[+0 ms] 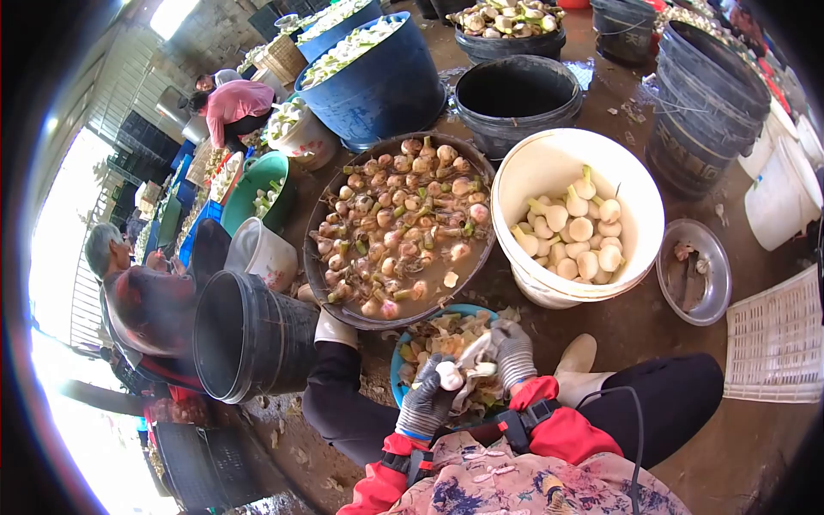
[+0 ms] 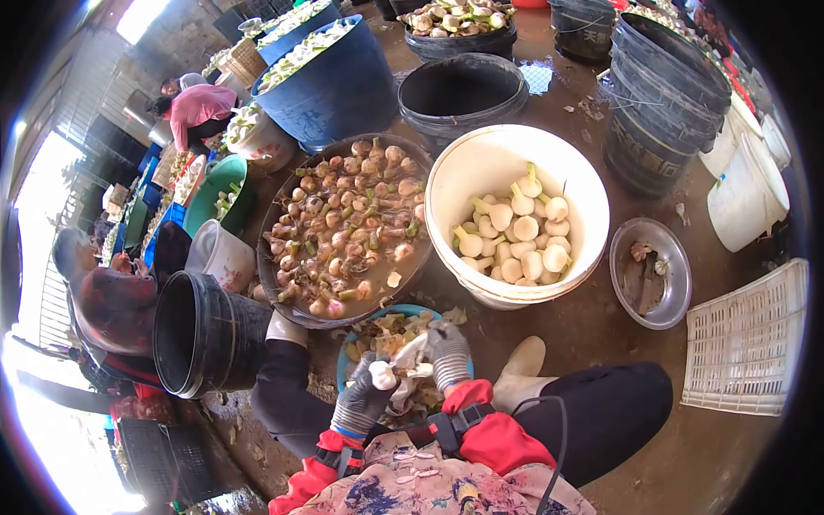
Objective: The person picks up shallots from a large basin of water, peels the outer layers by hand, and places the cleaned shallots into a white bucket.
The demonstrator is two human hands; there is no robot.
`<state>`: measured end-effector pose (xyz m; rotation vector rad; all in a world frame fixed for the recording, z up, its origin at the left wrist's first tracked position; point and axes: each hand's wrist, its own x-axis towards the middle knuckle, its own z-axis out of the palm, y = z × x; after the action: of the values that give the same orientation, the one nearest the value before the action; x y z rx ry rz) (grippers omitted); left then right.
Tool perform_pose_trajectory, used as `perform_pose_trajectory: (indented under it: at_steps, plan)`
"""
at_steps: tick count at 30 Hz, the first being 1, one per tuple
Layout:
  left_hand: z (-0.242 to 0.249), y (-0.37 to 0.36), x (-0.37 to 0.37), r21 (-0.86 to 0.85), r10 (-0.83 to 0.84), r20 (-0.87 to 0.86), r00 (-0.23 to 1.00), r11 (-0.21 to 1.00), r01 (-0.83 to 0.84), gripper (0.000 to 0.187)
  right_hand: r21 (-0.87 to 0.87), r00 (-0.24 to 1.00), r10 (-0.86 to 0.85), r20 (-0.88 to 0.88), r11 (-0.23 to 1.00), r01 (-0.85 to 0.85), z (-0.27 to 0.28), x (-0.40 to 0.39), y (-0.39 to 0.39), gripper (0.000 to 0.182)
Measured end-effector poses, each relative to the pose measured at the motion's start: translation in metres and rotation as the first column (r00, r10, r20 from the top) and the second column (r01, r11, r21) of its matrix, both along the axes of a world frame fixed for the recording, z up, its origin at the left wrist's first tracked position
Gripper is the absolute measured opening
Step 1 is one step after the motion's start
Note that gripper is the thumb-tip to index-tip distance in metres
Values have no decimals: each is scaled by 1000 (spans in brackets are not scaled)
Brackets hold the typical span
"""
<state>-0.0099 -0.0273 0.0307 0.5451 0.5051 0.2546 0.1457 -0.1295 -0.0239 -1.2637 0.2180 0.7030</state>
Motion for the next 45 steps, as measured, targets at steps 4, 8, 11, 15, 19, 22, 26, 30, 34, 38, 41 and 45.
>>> perform_pose_trajectory:
  at_steps: [4,8,11,15,19,22,26,30,34,38,41,45]
  plan:
    - [-13,18,-12,-148,267,-267,926,938,-313,40,145,960,-259,-111,951,273,1,11,-3,14]
    - [5,21,-8,-100,262,-424,867,938,-333,53,16,960,271,68,962,-273,17,5,-13,19]
    - [-10,33,-3,-79,213,-379,901,962,-261,53,-390,507,737,447,671,-631,-14,-19,2,25]
    - [1,43,63,-45,265,-257,930,958,-285,37,-690,51,963,265,227,-687,-3,-25,13,35]
    - [0,59,156,896,-129,-228,965,359,260,43,-447,306,761,571,602,-662,-32,-36,6,21]
    - [105,30,209,26,-243,179,953,970,242,41,-347,528,773,352,632,-693,-11,-31,7,26]
    - [56,59,244,346,17,-74,997,938,10,38,-195,653,675,344,732,-653,-16,-28,10,30]
    - [-84,137,256,593,160,-676,720,699,401,42,-299,633,715,296,699,-650,-14,-22,17,30]
    - [-186,154,282,678,245,-645,724,620,394,50,-317,600,722,346,691,-650,-27,-11,18,27]
    - [-252,167,286,530,-35,-574,818,746,403,49,-419,467,680,565,724,-548,-41,-8,14,30]
    - [-154,156,245,522,-119,-528,841,736,432,43,-317,691,675,259,735,-600,-18,5,16,31]
    - [-23,123,198,554,-212,-462,861,689,467,40,-114,932,356,71,931,-347,-6,9,14,25]
